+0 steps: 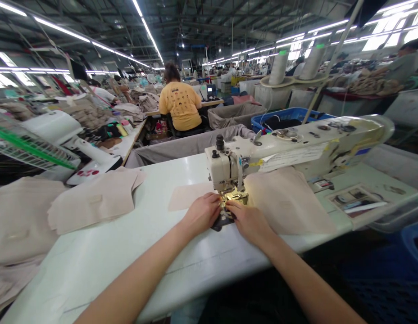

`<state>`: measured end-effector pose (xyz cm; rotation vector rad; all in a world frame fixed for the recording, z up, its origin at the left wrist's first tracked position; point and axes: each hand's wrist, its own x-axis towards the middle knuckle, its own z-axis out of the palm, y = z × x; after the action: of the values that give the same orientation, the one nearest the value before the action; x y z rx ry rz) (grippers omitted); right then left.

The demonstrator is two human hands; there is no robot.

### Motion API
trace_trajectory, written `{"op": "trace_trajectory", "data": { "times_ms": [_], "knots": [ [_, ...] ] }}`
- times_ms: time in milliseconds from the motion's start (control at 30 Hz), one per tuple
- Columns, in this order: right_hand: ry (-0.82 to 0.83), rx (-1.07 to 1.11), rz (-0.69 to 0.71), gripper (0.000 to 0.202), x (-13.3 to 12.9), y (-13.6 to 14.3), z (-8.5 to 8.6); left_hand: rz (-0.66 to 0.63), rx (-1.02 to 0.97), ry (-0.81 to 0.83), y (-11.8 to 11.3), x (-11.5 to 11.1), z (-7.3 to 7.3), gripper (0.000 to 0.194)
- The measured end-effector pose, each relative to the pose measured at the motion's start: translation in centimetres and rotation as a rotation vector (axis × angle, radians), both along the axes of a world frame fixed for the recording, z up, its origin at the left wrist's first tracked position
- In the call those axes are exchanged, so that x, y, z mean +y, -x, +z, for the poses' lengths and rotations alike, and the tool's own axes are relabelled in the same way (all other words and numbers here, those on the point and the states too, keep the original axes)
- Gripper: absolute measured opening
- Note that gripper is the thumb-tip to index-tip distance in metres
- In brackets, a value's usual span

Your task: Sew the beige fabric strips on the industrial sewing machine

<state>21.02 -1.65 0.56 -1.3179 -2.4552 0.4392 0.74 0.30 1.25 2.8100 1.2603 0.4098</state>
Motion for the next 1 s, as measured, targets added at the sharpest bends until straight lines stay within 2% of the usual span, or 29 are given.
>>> {"op": "trace_trajectory", "data": {
  "times_ms": [167, 300, 433, 567, 667, 767, 1000],
  "knots": [
    [-0.005, -0.011, -0.033, 0.053, -1.4, -0.4, -0.8, 0.025, -0.056, -0.069, 0.3, -0.2, -0.7, 0.032],
    [-0.028, -0.055, -0.062, 0.054, -2.3, -0.5, -1.5, 0.062, -0.077, -0.061, 0.6, -0.4, -1.2, 0.033],
    [-0.041, -0.026, -0.064, 0.055, -2.3, -0.6, -1.8, 0.2, -0.004, -0.024, 0.9, -0.6, -0.3, 0.032],
    [-0.066, 0.095, -0.061, 0.048, -2.2, -0.8, -2.0, 0.272, 0.15, 0.017, 0.1, -2.6, 1.3, 0.022],
    [-0.101, 0.171, -0.052, 0.039, -2.5, -1.0, -1.9, 0.219, 0.189, 0.075, -1.2, -5.2, 1.7, 0.014],
    [-0.085, 0.169, -0.028, 0.033, -3.2, -1.2, -1.8, 0.119, 0.177, 0.099, -2.3, -7.0, 1.4, 0.014],
    [-0.092, 0.09, -0.019, 0.036, -4.6, -1.6, -2.0, 0.081, 0.166, 0.049, -2.5, -7.3, 0.6, 0.02]
  ]
}}
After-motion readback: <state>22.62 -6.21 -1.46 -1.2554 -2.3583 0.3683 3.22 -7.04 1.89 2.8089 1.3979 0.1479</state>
